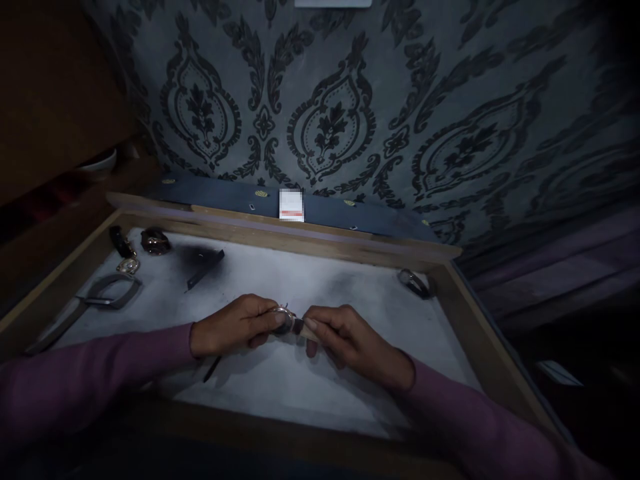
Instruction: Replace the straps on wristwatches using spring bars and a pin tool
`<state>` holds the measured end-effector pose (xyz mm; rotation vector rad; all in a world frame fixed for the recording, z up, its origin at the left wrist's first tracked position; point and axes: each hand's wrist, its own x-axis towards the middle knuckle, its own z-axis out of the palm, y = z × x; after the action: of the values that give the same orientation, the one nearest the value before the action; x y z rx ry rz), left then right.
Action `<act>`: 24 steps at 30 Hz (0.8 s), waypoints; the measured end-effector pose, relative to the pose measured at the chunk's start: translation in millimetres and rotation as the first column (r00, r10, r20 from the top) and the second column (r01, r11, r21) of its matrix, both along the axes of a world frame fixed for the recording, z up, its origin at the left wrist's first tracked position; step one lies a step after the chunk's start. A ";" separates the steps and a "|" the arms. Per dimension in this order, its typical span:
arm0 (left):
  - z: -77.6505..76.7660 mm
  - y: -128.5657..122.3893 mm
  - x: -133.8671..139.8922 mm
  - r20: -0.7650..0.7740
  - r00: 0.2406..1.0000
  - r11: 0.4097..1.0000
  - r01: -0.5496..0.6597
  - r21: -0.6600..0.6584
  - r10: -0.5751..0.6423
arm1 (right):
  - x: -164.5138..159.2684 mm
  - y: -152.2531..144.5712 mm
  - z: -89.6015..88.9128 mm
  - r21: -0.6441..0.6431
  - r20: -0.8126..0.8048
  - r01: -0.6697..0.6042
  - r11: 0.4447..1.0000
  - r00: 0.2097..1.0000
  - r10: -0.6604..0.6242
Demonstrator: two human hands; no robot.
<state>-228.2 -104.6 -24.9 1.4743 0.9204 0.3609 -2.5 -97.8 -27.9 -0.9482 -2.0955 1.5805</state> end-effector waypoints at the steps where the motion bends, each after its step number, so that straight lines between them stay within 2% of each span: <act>1: -0.2 0.0 -0.2 -0.006 1.000 1.000 0.003 0.011 -0.003 | 0.2 0.1 -0.1 0.000 0.003 -0.004 1.000 1.000 0.004; 7: -1.3 1.5 -1.3 -0.022 0.999 0.999 0.030 0.035 -0.029 | -0.4 -0.1 -0.3 0.029 0.013 -0.013 0.999 1.000 0.013; 17: -1.2 2.7 -0.8 -0.024 0.999 0.999 0.037 0.004 -0.037 | -1.7 0.4 0.5 0.186 0.020 -0.027 0.982 1.000 0.024; 20: 0.2 3.2 -0.7 -0.007 1.000 0.999 0.015 -0.051 -0.016 | -2.3 -0.4 1.2 0.182 0.002 0.006 0.983 1.000 -0.007; 24: 0.9 3.4 -1.3 0.025 1.000 0.989 0.000 -0.145 0.003 | -2.6 -0.3 0.7 0.110 -0.028 0.024 0.994 0.999 -0.021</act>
<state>-229.4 -101.2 -24.0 1.3334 0.9089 0.3066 -5.1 -98.1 -27.2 -0.9046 -2.1222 1.4419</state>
